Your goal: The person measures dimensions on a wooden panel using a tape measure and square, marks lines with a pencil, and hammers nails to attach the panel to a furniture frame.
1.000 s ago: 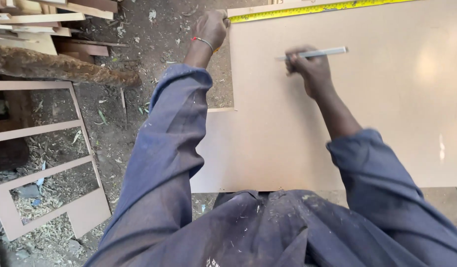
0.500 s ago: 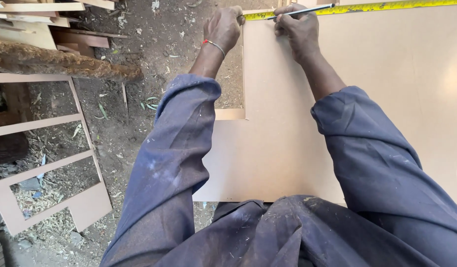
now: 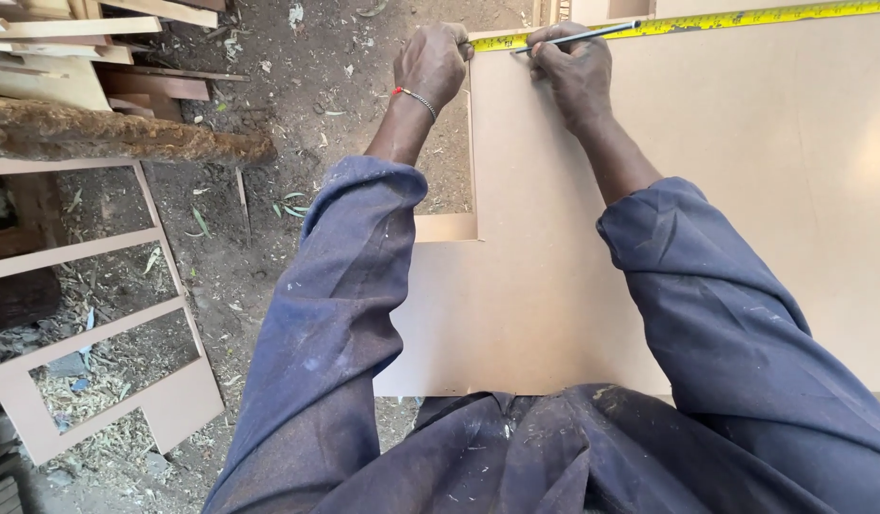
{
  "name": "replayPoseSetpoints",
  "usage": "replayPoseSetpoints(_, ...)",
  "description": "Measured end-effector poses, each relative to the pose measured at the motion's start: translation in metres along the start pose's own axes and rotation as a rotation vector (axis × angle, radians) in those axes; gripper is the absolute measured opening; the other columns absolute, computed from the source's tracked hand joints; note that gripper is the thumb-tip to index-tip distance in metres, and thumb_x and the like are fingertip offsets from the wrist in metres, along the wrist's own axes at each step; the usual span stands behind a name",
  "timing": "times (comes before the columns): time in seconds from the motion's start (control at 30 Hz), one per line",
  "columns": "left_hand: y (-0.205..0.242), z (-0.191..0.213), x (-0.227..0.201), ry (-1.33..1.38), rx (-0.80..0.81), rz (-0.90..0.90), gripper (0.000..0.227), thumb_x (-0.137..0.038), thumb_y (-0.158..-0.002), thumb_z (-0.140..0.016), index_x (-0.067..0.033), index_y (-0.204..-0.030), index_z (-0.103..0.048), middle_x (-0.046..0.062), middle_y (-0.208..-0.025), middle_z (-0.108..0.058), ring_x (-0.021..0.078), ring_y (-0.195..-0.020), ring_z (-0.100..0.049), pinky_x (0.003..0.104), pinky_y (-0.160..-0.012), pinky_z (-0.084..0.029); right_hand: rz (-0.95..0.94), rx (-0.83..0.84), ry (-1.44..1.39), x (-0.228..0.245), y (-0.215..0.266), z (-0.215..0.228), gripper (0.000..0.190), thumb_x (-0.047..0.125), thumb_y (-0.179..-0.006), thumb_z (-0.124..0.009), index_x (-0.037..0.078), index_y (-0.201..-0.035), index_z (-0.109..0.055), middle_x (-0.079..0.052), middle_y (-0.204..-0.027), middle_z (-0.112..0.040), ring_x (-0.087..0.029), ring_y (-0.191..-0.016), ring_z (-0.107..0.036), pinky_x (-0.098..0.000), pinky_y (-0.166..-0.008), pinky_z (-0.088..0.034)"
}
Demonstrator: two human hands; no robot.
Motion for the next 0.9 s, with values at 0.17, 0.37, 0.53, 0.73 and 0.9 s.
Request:
replayPoseSetpoints(0.17,-0.005,-0.006,0.005,-0.004,-0.027,0.010,0.017,-0.025,-0.083,-0.060,-0.0255,-0.078,-0.075,0.008,-0.083,-0.077,0.0332,-0.084,-0.070,0.051,-0.068,-0.050,-0.017,0.011,-0.005,0.007,0.002,-0.002,0.015,0.007,-0.091,-0.063,0.006,-0.096,-0.077,-0.008,-0.074,-0.072,-0.009,-0.059,-0.065,-0.0165,-0.059,-0.060)
replayPoseSetpoints(0.37,-0.010,-0.006,0.005,-0.064,-0.005,0.076,0.020,-0.029,-0.086,-0.060,-0.0281,-0.091,-0.080,0.013,-0.094,-0.076,0.0406,-0.090,-0.070,0.053,-0.073,-0.054,-0.045,0.001,0.002,0.013,0.002,-0.002,0.016,0.008,-0.086,-0.063,0.007,-0.092,-0.077,-0.006,-0.075,-0.072,-0.008,-0.060,-0.064,-0.0152,-0.059,-0.061)
replayPoseSetpoints(0.53,-0.011,-0.008,0.003,-0.132,0.006,0.151,0.024,-0.028,-0.089,-0.058,-0.0246,-0.102,-0.078,0.017,-0.107,-0.075,0.0410,-0.099,-0.071,0.052,-0.083,-0.055,-0.079,0.073,-0.037,-0.011,0.046,0.019,0.023,0.013,-0.090,-0.055,0.010,-0.070,-0.066,-0.003,-0.068,-0.066,-0.010,-0.061,-0.060,-0.0229,-0.059,-0.046)
replayPoseSetpoints(0.73,-0.006,-0.019,0.007,-0.177,-0.055,0.114,0.033,-0.025,-0.090,-0.051,-0.0174,-0.111,-0.075,0.022,-0.106,-0.073,0.0474,-0.100,-0.069,0.055,-0.080,-0.055,-0.179,0.241,0.053,-0.002,0.302,0.089,0.033,0.032,-0.100,-0.056,0.012,-0.074,-0.061,-0.004,-0.072,-0.066,-0.014,-0.065,-0.062,-0.0282,-0.066,-0.049)
replayPoseSetpoints(0.9,0.056,-0.026,-0.021,-0.243,-0.057,0.038,0.024,-0.027,-0.089,-0.062,-0.0137,-0.098,-0.079,0.024,-0.097,-0.074,0.0488,-0.093,-0.070,0.056,-0.074,-0.055,-0.509,-0.049,0.052,-0.033,0.480,0.226,0.010,0.012,-0.085,-0.067,0.004,-0.086,-0.073,-0.008,-0.073,-0.071,-0.018,-0.066,-0.065,-0.0298,-0.065,-0.054)
Point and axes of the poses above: each hand's wrist, its own y-axis away from the middle knuckle, its own z-axis out of the back of the hand, x = y × z, the point moved 7 cm from there along -y, towards the middle knuckle
